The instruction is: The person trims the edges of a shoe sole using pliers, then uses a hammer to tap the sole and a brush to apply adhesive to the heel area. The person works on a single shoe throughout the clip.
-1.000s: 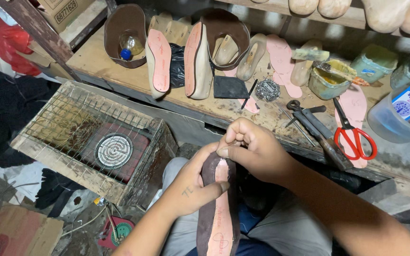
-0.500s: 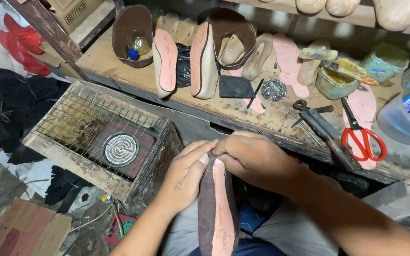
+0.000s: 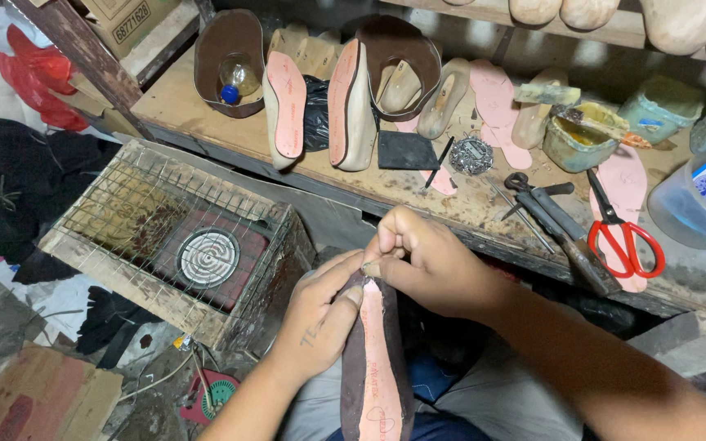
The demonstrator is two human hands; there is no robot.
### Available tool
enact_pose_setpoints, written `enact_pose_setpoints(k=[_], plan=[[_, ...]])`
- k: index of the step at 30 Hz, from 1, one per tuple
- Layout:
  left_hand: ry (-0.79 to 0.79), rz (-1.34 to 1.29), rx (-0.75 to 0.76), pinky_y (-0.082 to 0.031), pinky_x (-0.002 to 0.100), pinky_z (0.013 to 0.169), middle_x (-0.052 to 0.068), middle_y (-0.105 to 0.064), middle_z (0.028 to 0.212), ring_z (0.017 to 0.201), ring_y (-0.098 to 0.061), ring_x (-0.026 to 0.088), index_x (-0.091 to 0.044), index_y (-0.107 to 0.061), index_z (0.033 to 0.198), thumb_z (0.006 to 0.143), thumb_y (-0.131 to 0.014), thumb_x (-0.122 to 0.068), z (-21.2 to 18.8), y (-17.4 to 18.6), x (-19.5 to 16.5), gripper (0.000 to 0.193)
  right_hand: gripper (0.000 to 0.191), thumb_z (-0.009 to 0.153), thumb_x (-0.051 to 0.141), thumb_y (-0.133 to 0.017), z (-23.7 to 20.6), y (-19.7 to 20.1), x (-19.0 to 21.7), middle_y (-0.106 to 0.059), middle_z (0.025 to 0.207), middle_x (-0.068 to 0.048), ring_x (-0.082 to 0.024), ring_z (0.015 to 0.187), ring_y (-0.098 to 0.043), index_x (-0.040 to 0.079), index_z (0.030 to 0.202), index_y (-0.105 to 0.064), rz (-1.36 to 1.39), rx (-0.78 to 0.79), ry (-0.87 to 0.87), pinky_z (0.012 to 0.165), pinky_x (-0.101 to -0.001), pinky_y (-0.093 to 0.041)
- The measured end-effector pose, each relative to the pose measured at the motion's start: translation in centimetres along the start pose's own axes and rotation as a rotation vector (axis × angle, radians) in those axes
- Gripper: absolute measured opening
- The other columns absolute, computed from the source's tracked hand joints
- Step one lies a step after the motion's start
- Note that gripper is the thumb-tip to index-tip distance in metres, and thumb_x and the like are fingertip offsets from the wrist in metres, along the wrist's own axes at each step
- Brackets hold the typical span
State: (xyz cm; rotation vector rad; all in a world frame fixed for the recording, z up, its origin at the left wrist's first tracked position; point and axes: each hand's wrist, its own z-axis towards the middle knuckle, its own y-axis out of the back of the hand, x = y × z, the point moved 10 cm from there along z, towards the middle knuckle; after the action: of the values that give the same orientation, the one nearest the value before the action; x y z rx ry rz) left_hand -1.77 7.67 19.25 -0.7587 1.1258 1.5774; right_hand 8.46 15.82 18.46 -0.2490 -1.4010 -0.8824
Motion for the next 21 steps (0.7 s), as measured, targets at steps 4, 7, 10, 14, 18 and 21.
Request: enact_pose_setpoints(k=[4,7,10,14,18,21], plan=[[-0.034,0.143,-0.049,-0.052,0.036,0.101,0.023,-0.070,0.123,0.114,-0.070,0.035,0.007,-0.063,0.127,0.089,-0.063,-0.008,0.0,0.2,-0.8,0.041,0.021,0.090,0.009,-0.070,0.1,0.1,0.2,-0.071,0.096,-0.005,-0.010,0.089,-0.064,0.002,0.101,-0.053,-0.022,-0.024,-0.011,0.080,-0.0283,-0.054],[-0.051,0.213,-0.117,-0.056,0.036,0.096,0.023,-0.072,0.119,0.109,-0.073,0.036,0.006,-0.067,0.122,0.092,-0.061,-0.007,0.0,0.7,-1.0,0.033,0.023,0.094,0.008,-0.069,-0.2,-0.7,0.6,-0.066,0.100,-0.004,-0.007,0.093,-0.062,0.002,0.107,-0.052,0.242,0.010,0.007,0.084,-0.0261,-0.054],[-0.072,0.281,-0.164,-0.058,0.036,0.094,0.022,-0.073,0.114,0.106,-0.074,0.036,0.005,-0.069,0.115,0.093,-0.061,-0.007,-0.1,1.3,-1.2,0.026,0.029,0.083,0.005,-0.074,-1.0,-0.8,0.5,-0.064,0.094,-0.003,-0.007,0.083,-0.060,0.002,0.107,-0.057,0.073,-0.038,-0.041,0.075,-0.0238,-0.054],[-0.043,0.364,-0.129,-0.058,0.037,0.089,0.020,-0.073,0.112,0.102,-0.074,0.035,0.003,-0.071,0.113,0.095,-0.059,-0.010,-0.2,1.7,-1.1,0.026,0.021,0.079,0.008,-0.079,-2.5,-1.2,1.7,-0.063,0.084,-0.006,-0.018,0.074,-0.064,0.003,0.095,-0.066,-0.326,-0.190,0.010,0.067,-0.0296,-0.055],[-0.016,0.446,-0.074,-0.057,0.038,0.084,0.019,-0.073,0.112,0.099,-0.073,0.036,0.002,-0.072,0.113,0.095,-0.058,-0.014,-0.2,1.9,-1.2,0.028,0.022,0.078,0.011,-0.076,-4.0,-3.1,4.9,-0.061,0.084,-0.010,-0.030,0.074,-0.064,0.004,0.095,-0.065,-0.689,-0.302,0.254,0.066,-0.0392,-0.053],[-0.028,0.435,-0.076,-0.057,0.038,0.084,0.018,-0.073,0.113,0.100,-0.073,0.035,0.001,-0.073,0.113,0.096,-0.056,-0.015,-0.1,1.8,-1.6,0.029,0.016,0.080,0.009,-0.071,-4.0,-3.1,5.5,-0.061,0.086,-0.011,-0.033,0.076,-0.064,0.004,0.093,-0.062,-0.739,-0.390,0.300,0.068,-0.0412,-0.053]])
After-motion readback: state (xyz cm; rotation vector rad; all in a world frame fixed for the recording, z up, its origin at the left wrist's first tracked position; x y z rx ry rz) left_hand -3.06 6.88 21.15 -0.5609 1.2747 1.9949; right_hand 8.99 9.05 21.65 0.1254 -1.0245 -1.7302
